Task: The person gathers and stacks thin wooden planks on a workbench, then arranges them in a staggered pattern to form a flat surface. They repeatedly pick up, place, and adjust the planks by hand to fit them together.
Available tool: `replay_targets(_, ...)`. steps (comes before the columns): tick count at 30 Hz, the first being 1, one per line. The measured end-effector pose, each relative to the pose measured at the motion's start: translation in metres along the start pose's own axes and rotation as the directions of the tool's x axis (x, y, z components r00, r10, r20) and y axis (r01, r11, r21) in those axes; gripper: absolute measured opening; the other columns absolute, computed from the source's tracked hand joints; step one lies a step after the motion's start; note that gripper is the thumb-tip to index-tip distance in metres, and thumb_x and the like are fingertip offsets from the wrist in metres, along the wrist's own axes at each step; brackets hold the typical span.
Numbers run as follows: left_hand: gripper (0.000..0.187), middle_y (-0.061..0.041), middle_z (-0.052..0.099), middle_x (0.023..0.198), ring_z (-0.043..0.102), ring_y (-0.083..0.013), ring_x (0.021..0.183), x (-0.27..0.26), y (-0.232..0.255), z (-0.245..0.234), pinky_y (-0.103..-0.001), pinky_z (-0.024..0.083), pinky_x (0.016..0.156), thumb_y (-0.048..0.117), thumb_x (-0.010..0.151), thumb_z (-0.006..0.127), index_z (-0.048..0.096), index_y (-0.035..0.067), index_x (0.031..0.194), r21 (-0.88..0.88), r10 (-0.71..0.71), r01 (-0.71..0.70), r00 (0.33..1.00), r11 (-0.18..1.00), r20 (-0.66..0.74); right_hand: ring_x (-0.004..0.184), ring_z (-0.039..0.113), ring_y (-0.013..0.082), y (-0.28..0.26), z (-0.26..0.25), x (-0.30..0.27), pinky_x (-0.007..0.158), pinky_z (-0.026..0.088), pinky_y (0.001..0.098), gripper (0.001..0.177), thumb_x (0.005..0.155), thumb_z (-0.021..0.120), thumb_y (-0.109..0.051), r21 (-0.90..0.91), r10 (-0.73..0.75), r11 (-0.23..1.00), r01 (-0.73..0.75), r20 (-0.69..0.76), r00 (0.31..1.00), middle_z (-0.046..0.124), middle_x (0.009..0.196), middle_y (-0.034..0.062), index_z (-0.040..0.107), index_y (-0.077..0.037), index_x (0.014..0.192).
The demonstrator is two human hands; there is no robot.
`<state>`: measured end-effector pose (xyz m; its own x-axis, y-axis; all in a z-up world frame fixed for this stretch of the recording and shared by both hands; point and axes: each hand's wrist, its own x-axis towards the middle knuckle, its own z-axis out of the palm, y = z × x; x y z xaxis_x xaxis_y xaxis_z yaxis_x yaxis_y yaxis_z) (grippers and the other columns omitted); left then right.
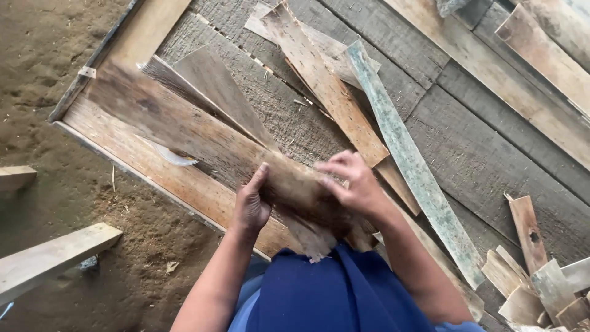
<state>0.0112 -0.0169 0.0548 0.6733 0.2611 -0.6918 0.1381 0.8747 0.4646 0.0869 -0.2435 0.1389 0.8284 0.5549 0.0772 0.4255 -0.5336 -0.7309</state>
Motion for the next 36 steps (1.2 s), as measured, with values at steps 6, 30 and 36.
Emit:
replay_targets(6, 0.030, -0.024, 0.073, 0.103, 0.074, -0.0420, 0.094, -0.013, 0.027, -0.003, -0.063, 0.058, 0.085, 0.010, 0.089, 0.075, 0.069, 0.004, 0.118, 0.022, 0.038, -0.039, 0.998, 0.999, 0.059, 0.148, 0.026, 0.0526, 0.021, -0.051, 0.003, 0.118, 0.023, 0.0676, 0.087, 0.079, 0.087, -0.033, -0.307, 0.579, 0.724, -0.618, -0.216, 0.786, 0.031, 0.162, 0.0267, 0.049, -0.015, 0.155)
replay_targets(30, 0.068, -0.019, 0.066, 0.126, 0.067, -0.0324, 0.110, -0.089, 0.159, 0.021, -0.042, 0.054, 0.105, 0.032, 0.079, 0.077, 0.056, 0.004, 0.137, -0.034, 0.401, -0.410, 0.867, 0.911, 0.297, 0.123, 0.051, 0.0181, -0.046, -0.075, -0.034, 0.107, 0.045, 0.0439, 0.056, 0.091, 0.070, -0.039, -0.438, 0.861, 0.505, -0.743, 0.202, 0.466, 0.052, 0.139, 0.0016, 0.052, -0.027, 0.144)
replay_targets(36, 0.057, -0.014, 0.069, 0.130, 0.068, -0.0310, 0.116, -0.088, 0.154, 0.023, -0.045, 0.052, 0.111, 0.034, 0.083, 0.075, 0.066, 0.002, 0.129, -0.030, 0.346, -0.359, 0.870, 0.933, 0.352, 0.120, 0.053, 0.0267, 0.008, -0.049, -0.091, 0.103, 0.041, 0.0511, 0.046, 0.089, 0.075, -0.031, -0.394, 0.781, 0.577, -0.715, 0.012, 0.624, 0.057, 0.122, 0.0060, 0.058, -0.023, 0.131)
